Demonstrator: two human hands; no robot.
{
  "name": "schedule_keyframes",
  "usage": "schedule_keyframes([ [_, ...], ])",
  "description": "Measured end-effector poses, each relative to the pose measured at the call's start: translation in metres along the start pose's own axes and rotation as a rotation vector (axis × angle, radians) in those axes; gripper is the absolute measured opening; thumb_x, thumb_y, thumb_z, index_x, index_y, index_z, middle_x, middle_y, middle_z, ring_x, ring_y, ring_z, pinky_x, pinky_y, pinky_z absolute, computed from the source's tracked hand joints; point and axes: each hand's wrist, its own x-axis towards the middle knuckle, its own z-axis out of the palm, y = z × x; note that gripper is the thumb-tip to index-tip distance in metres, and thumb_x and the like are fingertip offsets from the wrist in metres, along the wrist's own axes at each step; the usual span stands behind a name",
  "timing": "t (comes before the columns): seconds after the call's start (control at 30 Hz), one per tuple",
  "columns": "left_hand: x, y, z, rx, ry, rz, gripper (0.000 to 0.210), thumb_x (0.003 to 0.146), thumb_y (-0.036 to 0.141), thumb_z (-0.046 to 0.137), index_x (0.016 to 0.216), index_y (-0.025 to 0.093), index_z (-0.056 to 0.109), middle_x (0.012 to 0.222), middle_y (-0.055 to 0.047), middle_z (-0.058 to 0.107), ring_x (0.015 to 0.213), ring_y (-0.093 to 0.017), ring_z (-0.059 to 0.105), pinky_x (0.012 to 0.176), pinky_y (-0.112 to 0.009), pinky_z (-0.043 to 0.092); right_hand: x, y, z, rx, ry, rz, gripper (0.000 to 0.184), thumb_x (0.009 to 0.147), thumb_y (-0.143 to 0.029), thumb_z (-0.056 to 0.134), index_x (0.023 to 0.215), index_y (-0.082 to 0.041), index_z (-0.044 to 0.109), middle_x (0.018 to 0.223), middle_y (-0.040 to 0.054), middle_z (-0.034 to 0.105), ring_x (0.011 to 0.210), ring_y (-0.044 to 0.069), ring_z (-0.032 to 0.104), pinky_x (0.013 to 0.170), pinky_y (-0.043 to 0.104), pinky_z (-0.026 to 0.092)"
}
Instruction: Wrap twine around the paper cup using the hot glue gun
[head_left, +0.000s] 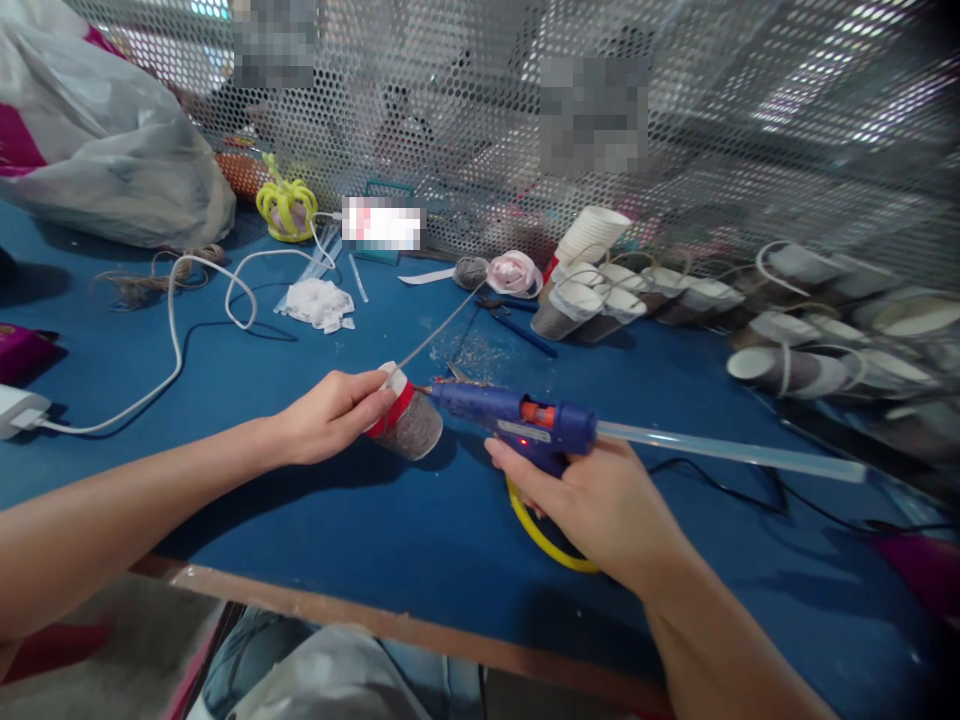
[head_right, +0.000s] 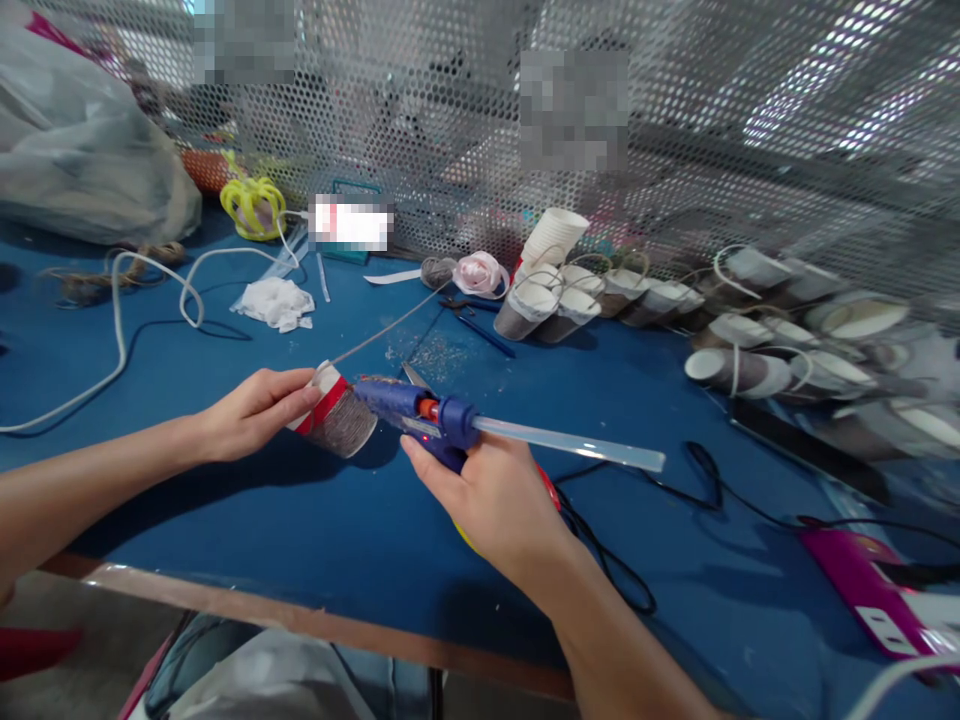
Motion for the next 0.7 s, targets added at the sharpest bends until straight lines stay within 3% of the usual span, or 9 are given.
schedule_keyframes([
  [0.07, -0.0001, -0.0004, -0.0001, 0.006, 0.003, 0.002, 0.030, 0.086, 0.032, 0.029, 0.069, 0.013, 0.045, 0.058, 0.005, 0.035, 0.053, -0.007, 0.031, 0.051, -0.018, 0.031, -0.0004, 0.0011, 0.0005, -0.003, -0.004, -0.003, 0.022, 0.076, -0.029, 0.047, 0.084, -0.019, 0.065, 0.075, 0.0060, 0.068, 0.072, 0.021, 0.064, 0.064, 0.030, 0.051],
  [0.2, -0.0001, -0.0019, -0.0003, 0.001, -0.014, -0.005, 0.030, 0.086, 0.032, 0.027, 0.075, 0.012, 0.047, 0.060, 0.004, 0.038, 0.056, -0.007, 0.034, 0.053, -0.018, 0.032, -0.0004, -0.0002, -0.0011, -0.028, -0.041, 0.013, 0.024, 0.076, -0.031, 0.046, 0.074, -0.018, 0.066, 0.055, 0.0048, 0.064, 0.053, 0.020, 0.062, 0.052, 0.029, 0.051],
  [0.7, 0.0002, -0.0022, -0.0003, -0.005, -0.013, -0.014, 0.032, 0.087, 0.033, 0.027, 0.076, 0.012, 0.048, 0.060, 0.004, 0.039, 0.056, -0.007, 0.034, 0.053, -0.019, 0.032, -0.0003, -0.0066, -0.0038, -0.099, -0.082, 0.047, 0.028, 0.074, -0.035, 0.043, 0.071, -0.019, 0.065, 0.038, 0.0010, 0.050, 0.041, 0.016, 0.054, 0.040, 0.025, 0.043],
])
